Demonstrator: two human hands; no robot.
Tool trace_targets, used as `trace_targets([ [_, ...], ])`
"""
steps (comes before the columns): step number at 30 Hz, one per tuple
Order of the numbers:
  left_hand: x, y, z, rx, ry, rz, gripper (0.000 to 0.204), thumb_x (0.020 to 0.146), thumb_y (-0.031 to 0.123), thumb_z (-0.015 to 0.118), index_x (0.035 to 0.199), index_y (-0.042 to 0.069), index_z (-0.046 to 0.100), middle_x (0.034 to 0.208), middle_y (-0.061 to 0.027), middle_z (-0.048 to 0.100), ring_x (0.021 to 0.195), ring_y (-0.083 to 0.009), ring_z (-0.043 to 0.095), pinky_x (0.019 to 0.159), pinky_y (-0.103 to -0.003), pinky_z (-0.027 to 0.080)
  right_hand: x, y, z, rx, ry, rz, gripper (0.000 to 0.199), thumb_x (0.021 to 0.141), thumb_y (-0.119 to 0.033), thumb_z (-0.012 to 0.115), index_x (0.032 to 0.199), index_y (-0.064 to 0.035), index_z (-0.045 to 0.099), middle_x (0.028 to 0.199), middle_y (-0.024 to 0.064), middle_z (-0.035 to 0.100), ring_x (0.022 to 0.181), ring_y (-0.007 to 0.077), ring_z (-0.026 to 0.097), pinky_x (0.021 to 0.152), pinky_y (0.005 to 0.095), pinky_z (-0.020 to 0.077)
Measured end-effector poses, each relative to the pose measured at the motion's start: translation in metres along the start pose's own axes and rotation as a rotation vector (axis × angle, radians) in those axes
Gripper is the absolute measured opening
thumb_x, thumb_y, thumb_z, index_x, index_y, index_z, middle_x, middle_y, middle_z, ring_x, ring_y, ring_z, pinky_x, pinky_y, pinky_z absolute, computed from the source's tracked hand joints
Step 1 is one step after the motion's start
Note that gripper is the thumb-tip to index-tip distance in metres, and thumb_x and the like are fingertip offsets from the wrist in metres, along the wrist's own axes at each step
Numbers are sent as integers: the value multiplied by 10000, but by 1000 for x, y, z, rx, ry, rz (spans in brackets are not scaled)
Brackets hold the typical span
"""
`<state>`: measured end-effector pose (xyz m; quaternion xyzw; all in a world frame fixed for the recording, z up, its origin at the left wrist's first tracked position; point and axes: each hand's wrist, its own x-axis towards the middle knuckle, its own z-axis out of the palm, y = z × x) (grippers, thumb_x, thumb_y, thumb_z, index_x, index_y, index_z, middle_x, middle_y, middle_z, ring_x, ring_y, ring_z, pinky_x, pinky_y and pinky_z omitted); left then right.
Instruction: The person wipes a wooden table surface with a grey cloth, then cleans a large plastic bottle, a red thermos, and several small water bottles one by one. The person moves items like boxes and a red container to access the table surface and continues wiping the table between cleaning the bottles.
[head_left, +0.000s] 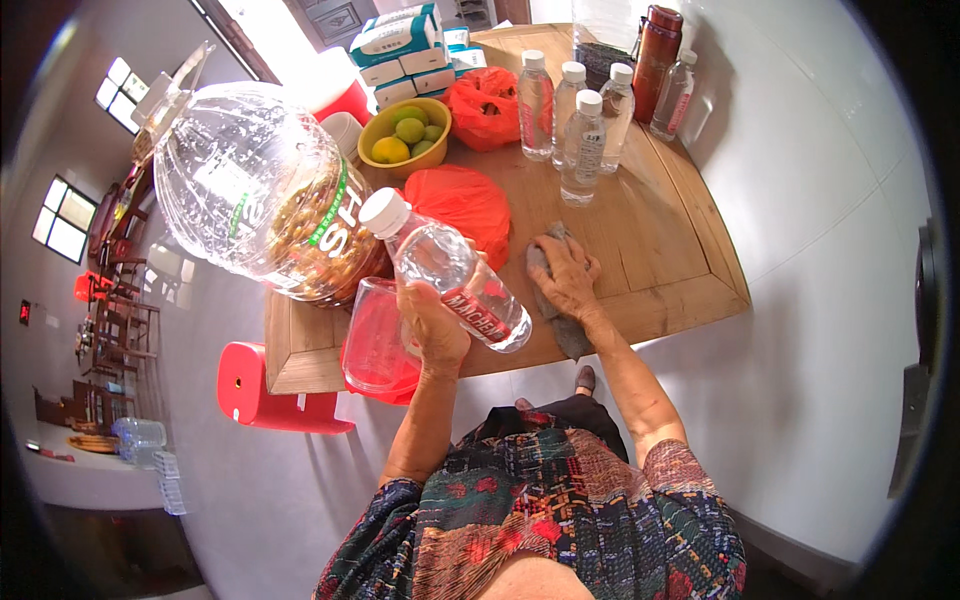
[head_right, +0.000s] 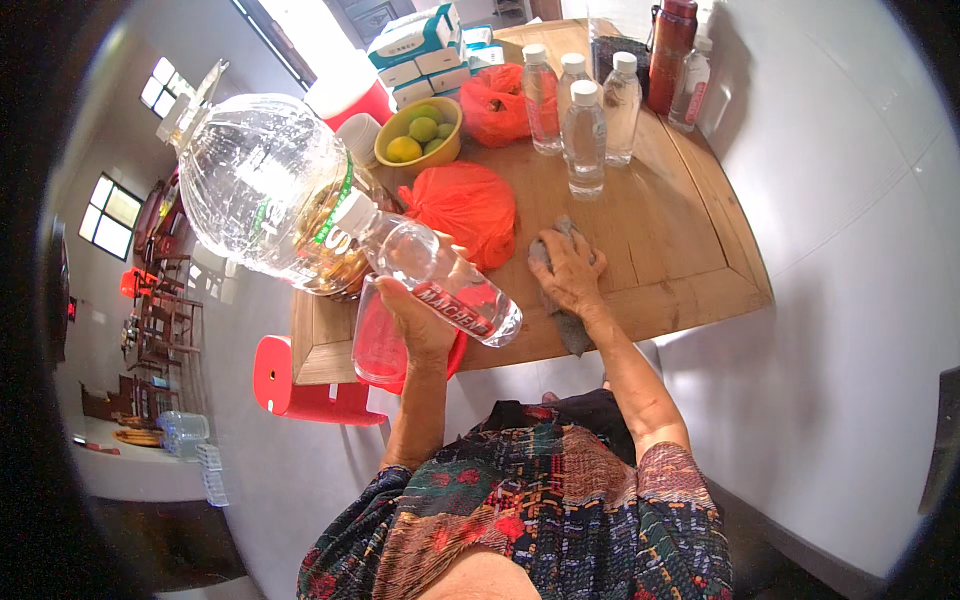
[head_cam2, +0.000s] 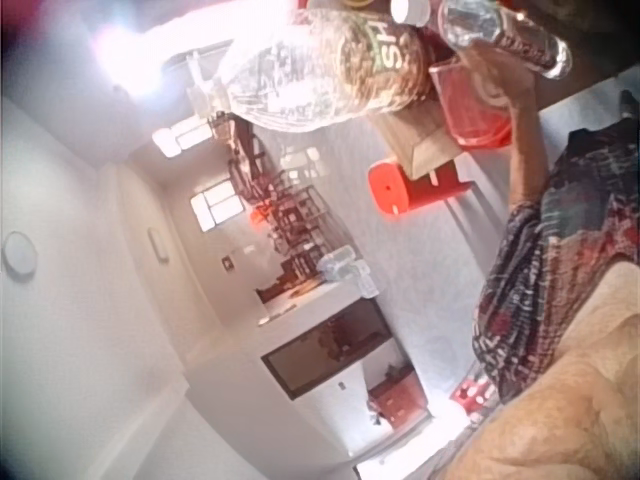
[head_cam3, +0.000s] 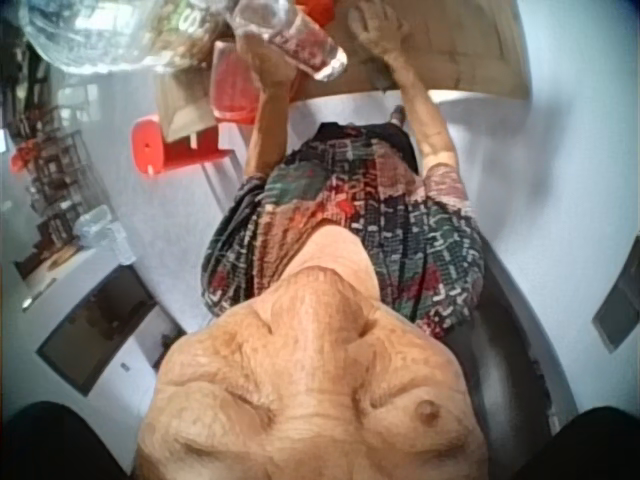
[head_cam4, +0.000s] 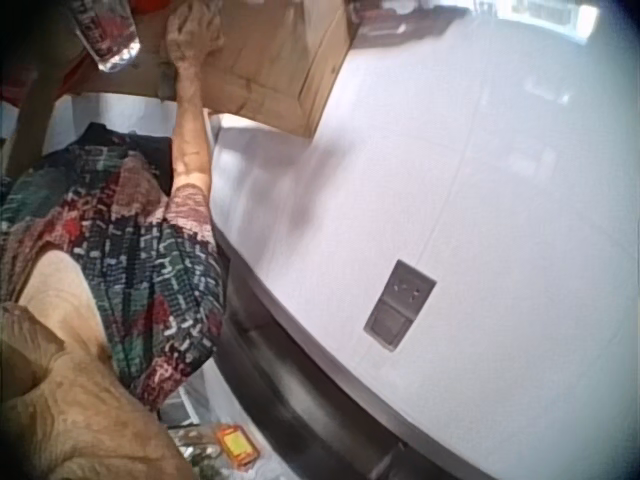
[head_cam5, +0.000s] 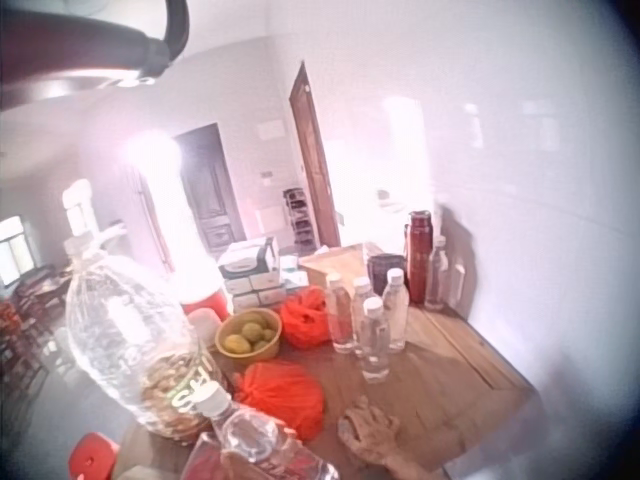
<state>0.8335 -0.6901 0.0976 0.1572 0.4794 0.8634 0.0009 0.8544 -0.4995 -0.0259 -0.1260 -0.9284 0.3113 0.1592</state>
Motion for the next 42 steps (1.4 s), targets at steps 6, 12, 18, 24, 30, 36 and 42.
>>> trace_targets([
  [6,0,-9,-10,130,-21,24,903,754,764,484,1225,-5,424,966,-143,608,857,-252,632,744,-388,550,-9,-64,-68,106,-15,-221,657,800,-504,608,1333,-147,465,1364,121,450,1308,307,342,1065,513,213],
  [12,-9,-19,33,49,-207,42,893,750,616,676,1292,-13,347,1078,-89,567,946,-158,576,816,-304,483,-38,-89,-112,486,-270,-315,904,697,-334,787,1378,28,315,1328,250,442,1227,384,434,1010,452,366],
  [18,-6,-41,72,127,-455,-50,986,749,632,653,1397,-3,268,1236,-125,474,1145,-211,456,972,-350,368,-44,-50,-129,542,-194,-116,795,711,-371,778,1300,6,398,1248,229,517,1175,386,487,966,452,397],
  [24,23,-58,104,526,-600,149,769,872,584,505,1374,14,386,1287,-151,489,1215,-265,425,1042,-388,310,-20,21,-153,556,22,138,601,756,-302,757,1201,1,490,1063,192,608,958,305,607,820,411,480],
  [30,11,-125,76,713,-502,-40,155,900,131,567,858,-6,624,818,-103,622,751,-242,599,701,-335,474,72,131,-163,224,516,254,574,707,-177,795,1169,-9,497,985,99,648,892,204,618,816,351,487],
  [36,-2,-139,68,877,-587,132,190,775,98,704,656,34,569,734,-102,600,686,-272,563,633,-364,457,143,212,-162,241,688,309,638,688,-184,798,1190,-3,450,1024,157,634,940,281,615,856,375,467],
  [42,-5,-146,65,999,-558,114,179,689,117,777,689,55,609,754,-86,602,746,-270,575,650,-364,472,183,231,-150,269,723,238,675,678,-214,803,1197,31,448,1075,239,597,981,381,592,858,431,461],
])
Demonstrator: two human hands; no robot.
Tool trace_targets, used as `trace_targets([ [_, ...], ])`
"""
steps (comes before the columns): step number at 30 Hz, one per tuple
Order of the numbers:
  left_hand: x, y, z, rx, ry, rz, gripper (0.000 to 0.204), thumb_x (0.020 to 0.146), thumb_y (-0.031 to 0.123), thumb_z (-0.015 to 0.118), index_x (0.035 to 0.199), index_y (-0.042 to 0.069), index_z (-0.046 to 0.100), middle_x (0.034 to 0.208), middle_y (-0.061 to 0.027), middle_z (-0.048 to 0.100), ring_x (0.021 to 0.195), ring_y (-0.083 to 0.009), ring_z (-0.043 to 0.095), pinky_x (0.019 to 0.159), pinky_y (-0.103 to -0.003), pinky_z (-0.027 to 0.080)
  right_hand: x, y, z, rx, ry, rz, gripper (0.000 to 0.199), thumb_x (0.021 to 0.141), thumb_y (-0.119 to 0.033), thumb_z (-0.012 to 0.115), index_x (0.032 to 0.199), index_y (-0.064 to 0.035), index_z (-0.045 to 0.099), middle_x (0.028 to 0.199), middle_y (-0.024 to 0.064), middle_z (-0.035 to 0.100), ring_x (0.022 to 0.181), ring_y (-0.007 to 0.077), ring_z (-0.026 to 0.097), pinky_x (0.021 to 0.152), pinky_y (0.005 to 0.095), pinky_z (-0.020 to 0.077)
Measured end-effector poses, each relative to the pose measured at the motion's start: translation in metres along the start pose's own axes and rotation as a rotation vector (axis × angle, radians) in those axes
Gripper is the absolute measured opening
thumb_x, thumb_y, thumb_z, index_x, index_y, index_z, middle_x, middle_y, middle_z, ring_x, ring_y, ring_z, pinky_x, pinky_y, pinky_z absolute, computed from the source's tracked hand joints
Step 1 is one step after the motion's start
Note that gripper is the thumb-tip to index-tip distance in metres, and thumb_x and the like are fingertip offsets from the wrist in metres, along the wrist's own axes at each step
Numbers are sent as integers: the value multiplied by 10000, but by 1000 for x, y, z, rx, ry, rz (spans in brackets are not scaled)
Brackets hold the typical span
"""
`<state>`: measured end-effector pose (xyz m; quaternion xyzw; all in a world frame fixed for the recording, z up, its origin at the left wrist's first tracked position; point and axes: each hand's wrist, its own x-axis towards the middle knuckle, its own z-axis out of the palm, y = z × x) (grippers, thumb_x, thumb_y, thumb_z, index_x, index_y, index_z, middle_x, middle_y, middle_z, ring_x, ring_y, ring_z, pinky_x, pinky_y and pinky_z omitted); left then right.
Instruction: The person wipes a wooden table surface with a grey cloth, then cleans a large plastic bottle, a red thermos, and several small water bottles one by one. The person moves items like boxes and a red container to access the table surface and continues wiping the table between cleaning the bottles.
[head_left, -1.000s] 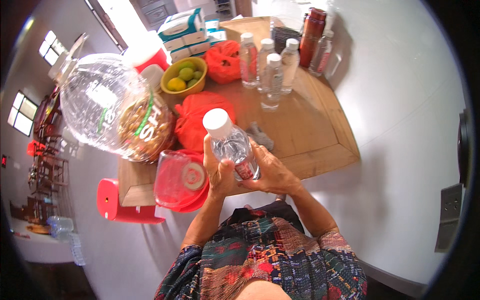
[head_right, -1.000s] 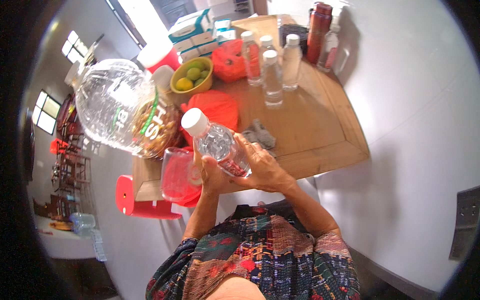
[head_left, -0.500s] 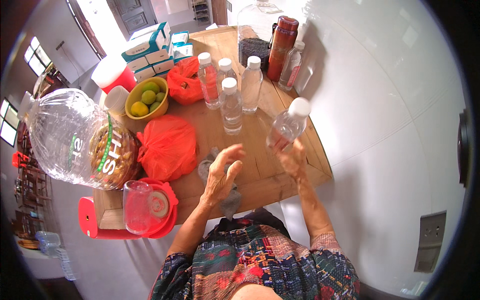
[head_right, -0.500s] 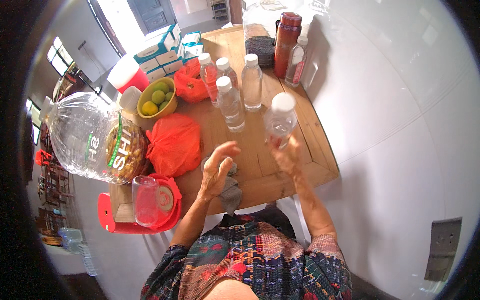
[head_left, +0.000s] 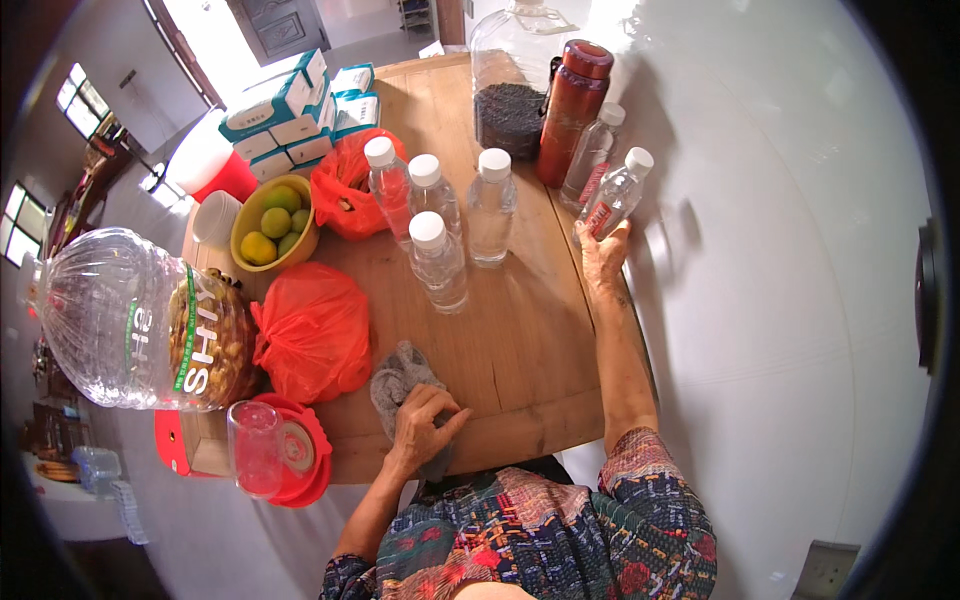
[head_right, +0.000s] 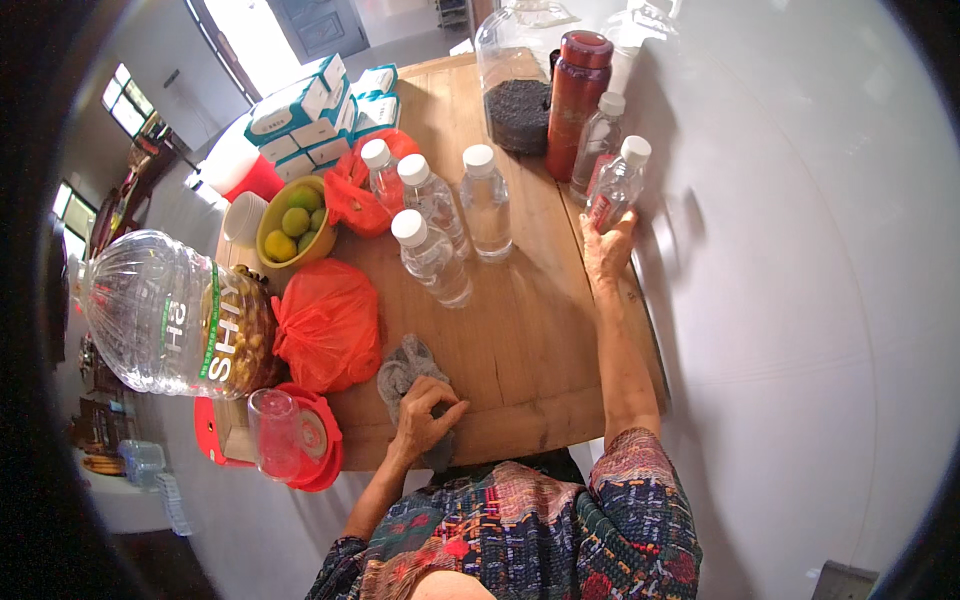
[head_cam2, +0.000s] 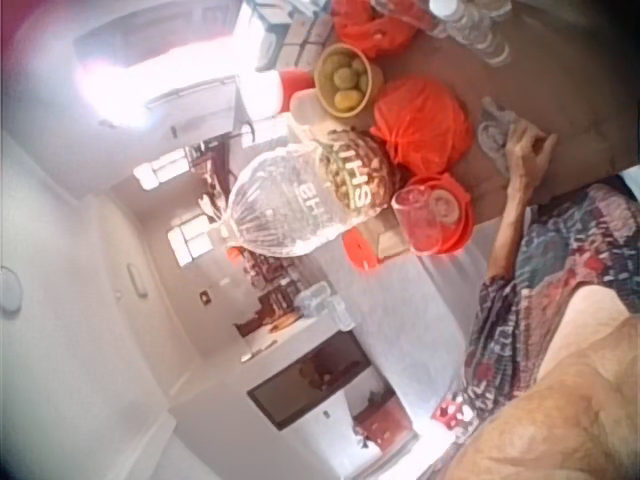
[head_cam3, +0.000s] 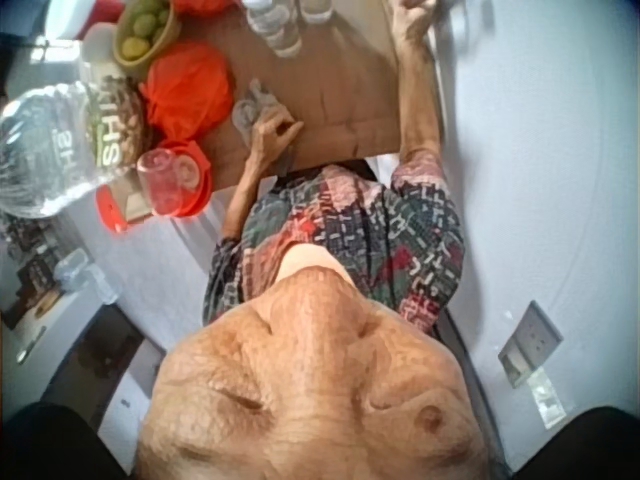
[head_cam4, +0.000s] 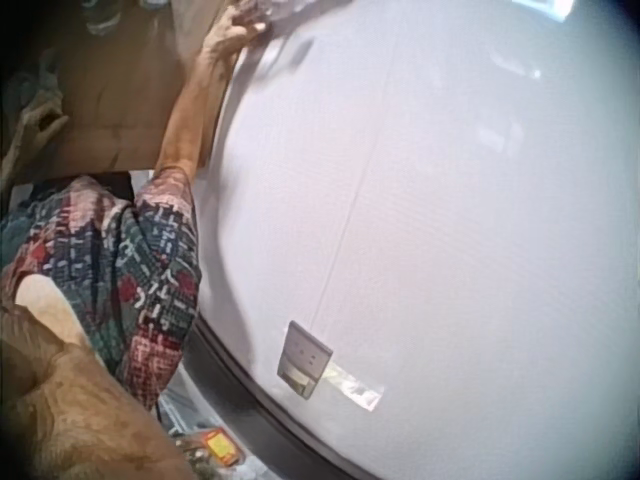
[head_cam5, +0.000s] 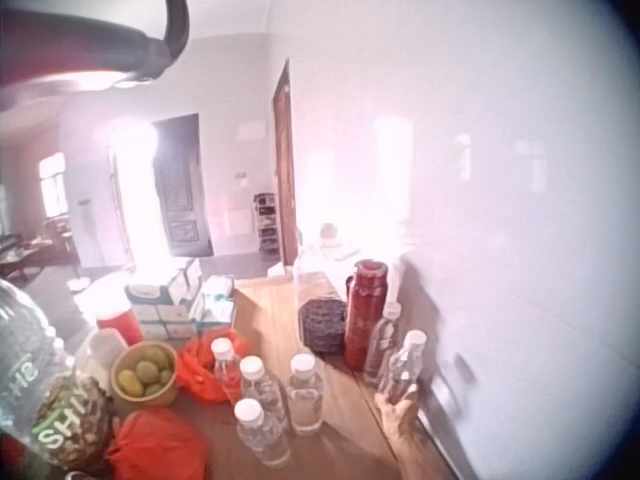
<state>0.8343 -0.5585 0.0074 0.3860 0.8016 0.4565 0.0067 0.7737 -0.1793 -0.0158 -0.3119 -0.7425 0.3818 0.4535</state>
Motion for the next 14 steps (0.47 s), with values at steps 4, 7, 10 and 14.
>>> trace_targets([
  [4,2,4,0,-8,10,6,188,664,110,787,721,57,616,782,-83,604,762,-265,579,665,-351,479,10,8,6,12,-11,-10,729,685,-202,799,1247,40,404,1131,227,563,1030,353,572,918,417,444],
  [7,3,11,-2,0,76,36,219,636,95,795,764,58,621,841,-93,604,806,-275,575,699,-363,475,17,22,7,-18,49,-87,715,667,-272,816,1199,25,442,1083,169,581,966,288,585,891,381,450],
  [10,5,25,-15,107,178,85,282,628,78,779,859,53,619,947,-119,593,899,-304,554,792,-394,452,18,31,5,-89,4,-57,705,682,-261,815,1207,18,437,1075,158,582,961,282,587,884,380,455],
  [14,-12,24,-33,94,350,-9,295,662,89,754,918,52,611,956,-116,597,918,-295,556,822,-390,448,-9,5,-1,-24,-72,18,707,702,-282,812,1228,-9,428,1093,155,573,959,273,574,889,375,450],
])
